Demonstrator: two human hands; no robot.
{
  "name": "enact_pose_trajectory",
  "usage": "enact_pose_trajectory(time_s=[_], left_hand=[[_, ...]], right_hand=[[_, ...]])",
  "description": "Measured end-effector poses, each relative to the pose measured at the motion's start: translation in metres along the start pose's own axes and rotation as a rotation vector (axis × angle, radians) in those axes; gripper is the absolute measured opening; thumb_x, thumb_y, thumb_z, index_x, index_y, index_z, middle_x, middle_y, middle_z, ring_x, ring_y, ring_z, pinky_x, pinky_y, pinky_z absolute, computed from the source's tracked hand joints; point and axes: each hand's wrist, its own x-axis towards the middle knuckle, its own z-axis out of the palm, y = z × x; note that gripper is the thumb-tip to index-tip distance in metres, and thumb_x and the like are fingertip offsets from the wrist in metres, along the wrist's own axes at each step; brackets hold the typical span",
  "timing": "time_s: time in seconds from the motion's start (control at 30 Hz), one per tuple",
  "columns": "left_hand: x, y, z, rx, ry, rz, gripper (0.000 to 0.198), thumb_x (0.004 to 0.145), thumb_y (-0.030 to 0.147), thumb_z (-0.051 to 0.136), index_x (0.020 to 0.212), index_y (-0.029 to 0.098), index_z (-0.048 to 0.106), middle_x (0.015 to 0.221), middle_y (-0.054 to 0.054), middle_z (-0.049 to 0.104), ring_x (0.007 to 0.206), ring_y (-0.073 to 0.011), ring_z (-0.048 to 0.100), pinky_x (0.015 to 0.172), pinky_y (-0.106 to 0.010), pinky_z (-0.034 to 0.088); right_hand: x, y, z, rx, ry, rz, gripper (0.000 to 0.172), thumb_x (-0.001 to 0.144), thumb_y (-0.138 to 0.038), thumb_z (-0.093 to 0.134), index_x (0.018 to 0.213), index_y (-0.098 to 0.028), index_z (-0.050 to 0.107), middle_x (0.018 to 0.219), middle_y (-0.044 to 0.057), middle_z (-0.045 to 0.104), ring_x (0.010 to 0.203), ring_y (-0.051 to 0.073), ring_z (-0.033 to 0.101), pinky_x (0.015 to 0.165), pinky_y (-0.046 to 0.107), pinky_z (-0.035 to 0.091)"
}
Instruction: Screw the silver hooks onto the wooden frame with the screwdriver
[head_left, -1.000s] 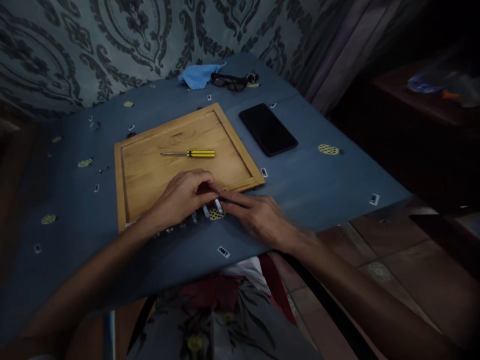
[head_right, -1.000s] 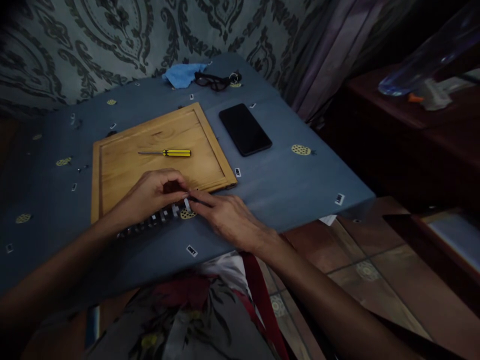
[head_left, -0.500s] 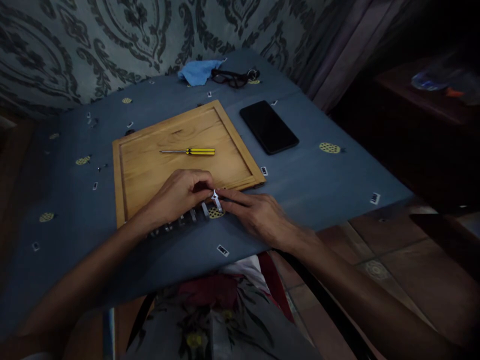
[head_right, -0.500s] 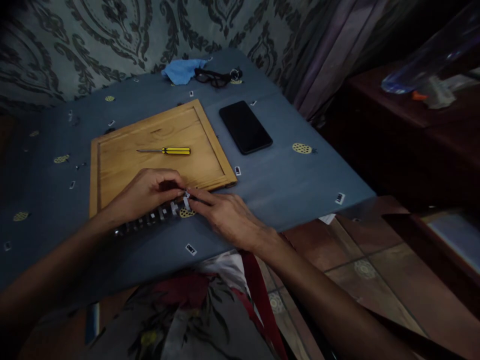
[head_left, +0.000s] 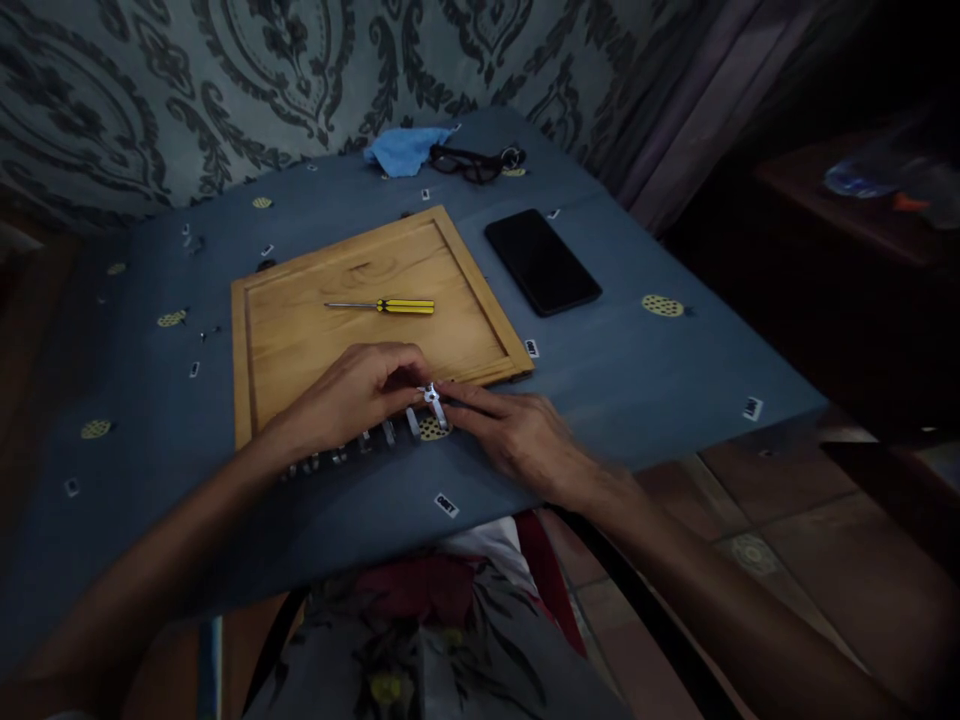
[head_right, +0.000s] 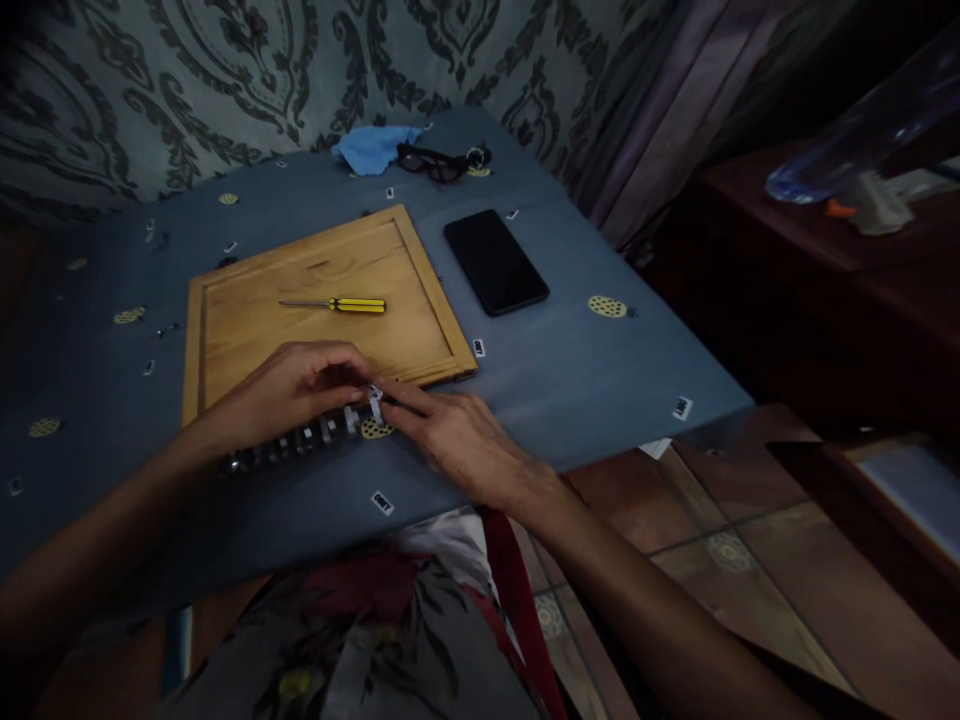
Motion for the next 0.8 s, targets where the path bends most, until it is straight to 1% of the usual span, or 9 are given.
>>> enact_pose_trajectory(time_s=[0.13, 0.27, 0.37, 0.43, 0.5, 0.6, 0.67, 0.73, 0.8], left_hand=[[-0.007, -0.003, -0.004, 0.049, 0.027, 0.026, 0.009, 0.092, 0.022, 0.060, 0.092, 0.018, 0.068, 0.087, -0.001, 0.072, 0.075, -0.0145, 0.063, 0.068, -0.025, 0.044], [-0.016, -0.007, -0.010, 0.058, 0.072, 0.019, 0.012, 0.094, 0.024, 0.057, 0.093, 0.018, 0.068, 0.088, -0.002, 0.072, 0.077, -0.0152, 0.064, 0.070, -0.026, 0.045], [-0.025, -0.011, -0.015, 0.022, 0.126, -0.018, 0.014, 0.094, 0.027, 0.058, 0.095, 0.019, 0.069, 0.090, -0.002, 0.073, 0.081, -0.0167, 0.066, 0.074, -0.027, 0.046], [-0.032, -0.015, -0.018, 0.018, 0.174, -0.042, 0.015, 0.094, 0.028, 0.058, 0.097, 0.019, 0.070, 0.092, -0.003, 0.074, 0.086, -0.0178, 0.067, 0.078, -0.028, 0.049], [-0.040, -0.021, -0.021, 0.043, 0.233, -0.061, 0.017, 0.095, 0.028, 0.057, 0.098, 0.019, 0.070, 0.095, -0.004, 0.075, 0.090, -0.0187, 0.069, 0.080, -0.028, 0.051], [-0.054, -0.036, -0.029, 0.094, 0.353, -0.120, 0.019, 0.096, 0.030, 0.056, 0.098, 0.018, 0.070, 0.094, -0.005, 0.075, 0.089, -0.0184, 0.070, 0.078, -0.027, 0.053], [-0.065, -0.052, -0.040, 0.140, 0.453, -0.185, 0.020, 0.097, 0.031, 0.056, 0.100, 0.018, 0.070, 0.096, -0.005, 0.075, 0.090, -0.0185, 0.070, 0.080, -0.028, 0.054], [-0.077, -0.072, -0.058, 0.193, 0.554, -0.272, 0.019, 0.099, 0.031, 0.056, 0.105, 0.018, 0.069, 0.101, -0.006, 0.074, 0.092, -0.0186, 0.069, 0.084, -0.030, 0.055], [-0.088, -0.097, -0.079, 0.241, 0.648, -0.384, 0.021, 0.101, 0.033, 0.058, 0.110, 0.016, 0.068, 0.105, -0.006, 0.072, 0.094, -0.0191, 0.069, 0.087, -0.036, 0.057]], right_hand=[[0.000, -0.001, -0.001, 0.008, -0.010, 0.000, 0.047, 0.091, 0.001, 0.053, 0.127, -0.022, 0.072, 0.147, 0.009, 0.065, 0.103, 0.022, 0.079, 0.083, 0.032, 0.066], [0.002, -0.001, -0.001, 0.001, -0.024, 0.017, 0.049, 0.091, 0.002, 0.053, 0.128, -0.022, 0.072, 0.144, 0.009, 0.068, 0.098, 0.021, 0.080, 0.080, 0.032, 0.067], [0.001, 0.000, -0.001, 0.005, 0.004, -0.010, 0.049, 0.091, 0.003, 0.051, 0.126, -0.022, 0.072, 0.141, 0.008, 0.070, 0.095, 0.019, 0.081, 0.078, 0.029, 0.067], [-0.001, 0.002, 0.001, 0.012, 0.027, -0.021, 0.049, 0.091, 0.003, 0.049, 0.127, -0.022, 0.071, 0.140, 0.009, 0.070, 0.094, 0.019, 0.081, 0.080, 0.029, 0.067], [-0.003, 0.006, 0.005, 0.028, 0.064, -0.056, 0.049, 0.092, 0.001, 0.048, 0.129, -0.022, 0.071, 0.139, 0.009, 0.071, 0.100, 0.020, 0.080, 0.084, 0.029, 0.067], [-0.005, 0.014, 0.011, 0.015, 0.083, -0.077, 0.053, 0.090, 0.002, 0.048, 0.130, -0.025, 0.071, 0.139, 0.008, 0.071, 0.100, 0.020, 0.080, 0.083, 0.028, 0.068], [-0.006, 0.017, 0.014, 0.022, 0.089, -0.086, 0.057, 0.089, 0.002, 0.048, 0.132, -0.027, 0.070, 0.138, 0.008, 0.071, 0.103, 0.021, 0.080, 0.083, 0.030, 0.068], [-0.005, 0.018, 0.014, 0.008, 0.100, -0.100, 0.058, 0.089, 0.003, 0.047, 0.133, -0.027, 0.070, 0.138, 0.007, 0.071, 0.101, 0.022, 0.080, 0.080, 0.031, 0.069], [-0.005, 0.017, 0.012, -0.014, 0.106, -0.115, 0.056, 0.090, 0.002, 0.045, 0.131, -0.026, 0.071, 0.138, 0.008, 0.071, 0.099, 0.022, 0.081, 0.078, 0.032, 0.070]])
